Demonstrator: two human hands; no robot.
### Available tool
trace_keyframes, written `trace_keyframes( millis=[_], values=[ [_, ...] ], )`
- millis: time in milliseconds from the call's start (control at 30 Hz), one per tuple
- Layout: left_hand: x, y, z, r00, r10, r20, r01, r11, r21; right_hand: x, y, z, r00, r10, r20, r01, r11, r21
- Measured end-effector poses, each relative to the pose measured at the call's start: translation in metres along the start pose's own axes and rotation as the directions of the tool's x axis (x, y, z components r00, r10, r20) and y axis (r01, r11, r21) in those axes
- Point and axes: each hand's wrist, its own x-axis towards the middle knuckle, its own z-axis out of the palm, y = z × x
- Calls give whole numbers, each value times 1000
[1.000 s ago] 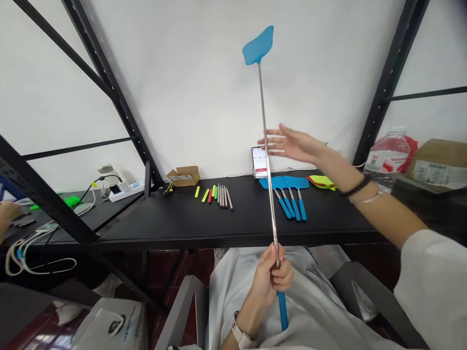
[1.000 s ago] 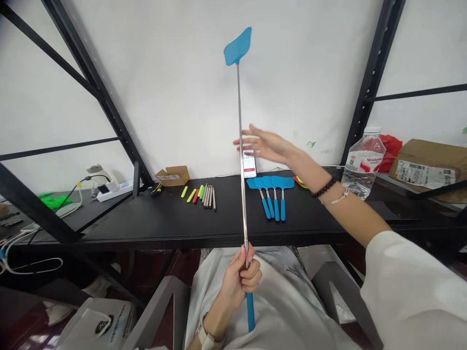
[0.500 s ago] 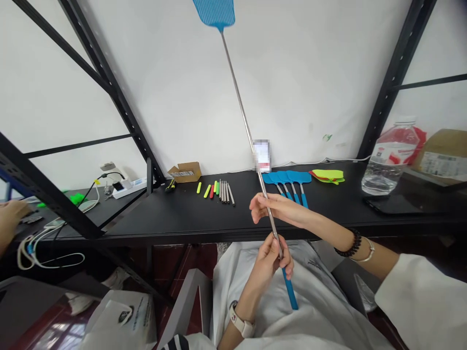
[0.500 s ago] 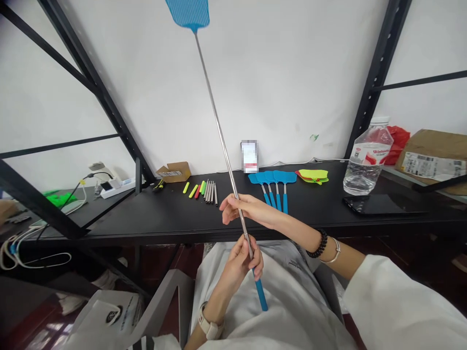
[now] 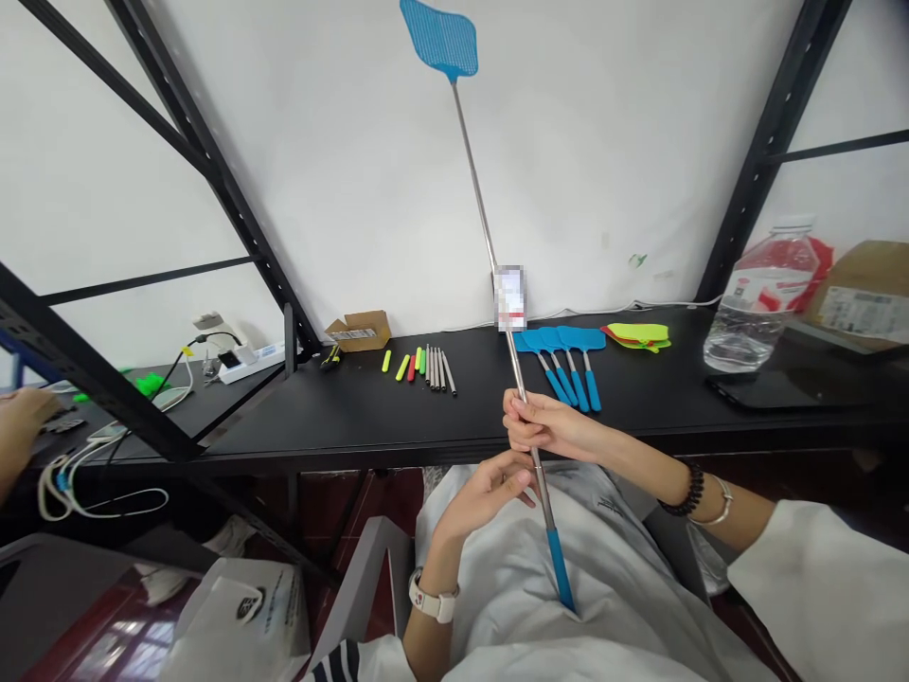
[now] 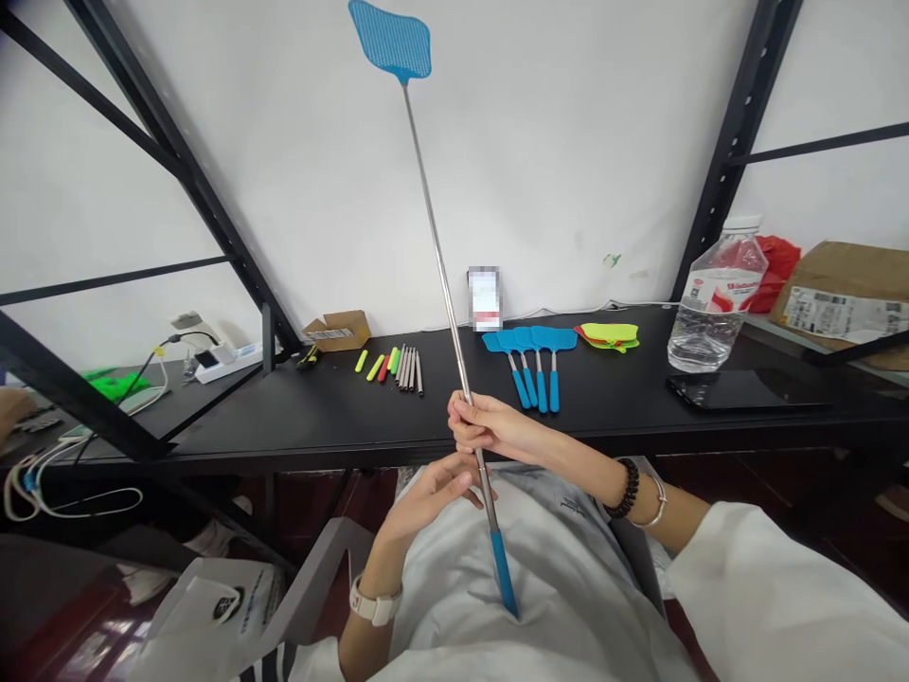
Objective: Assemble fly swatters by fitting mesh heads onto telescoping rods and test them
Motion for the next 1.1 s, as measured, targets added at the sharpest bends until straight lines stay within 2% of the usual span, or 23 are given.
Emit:
trace_keyframes(
  millis=[233,500,633,767,833,933,1000,1100],
  values=[
    [-5,7,-13,982,138,-127,-133,990,51,0,9,-2,1000,-25,7,25,999,-19],
    [-6,12,0,928,276,-251,-234,955,183,0,14,-2,998,-58,-22,58,998,-26],
    [1,23,1,905,310,-293,-266,947,181,-2,20,1,995,-79,-66,79,997,-14],
    [29,57,-8,897,358,-261,-310,928,206,-1,25,3,992,-100,-75,102,995,20],
    [47,80,-15,916,354,-186,-322,929,182,-1,25,3,993,-92,-77,94,995,28],
    [66,110,-25,954,288,-84,-272,947,170,-1,23,2,995,-71,-73,74,997,37],
    [71,120,-31,966,256,-40,-243,950,195,-1,22,1,995,-71,-64,74,996,46],
    [70,119,-37,976,216,10,-214,959,188,-1,22,1,996,-71,-59,74,996,51]
  ],
)
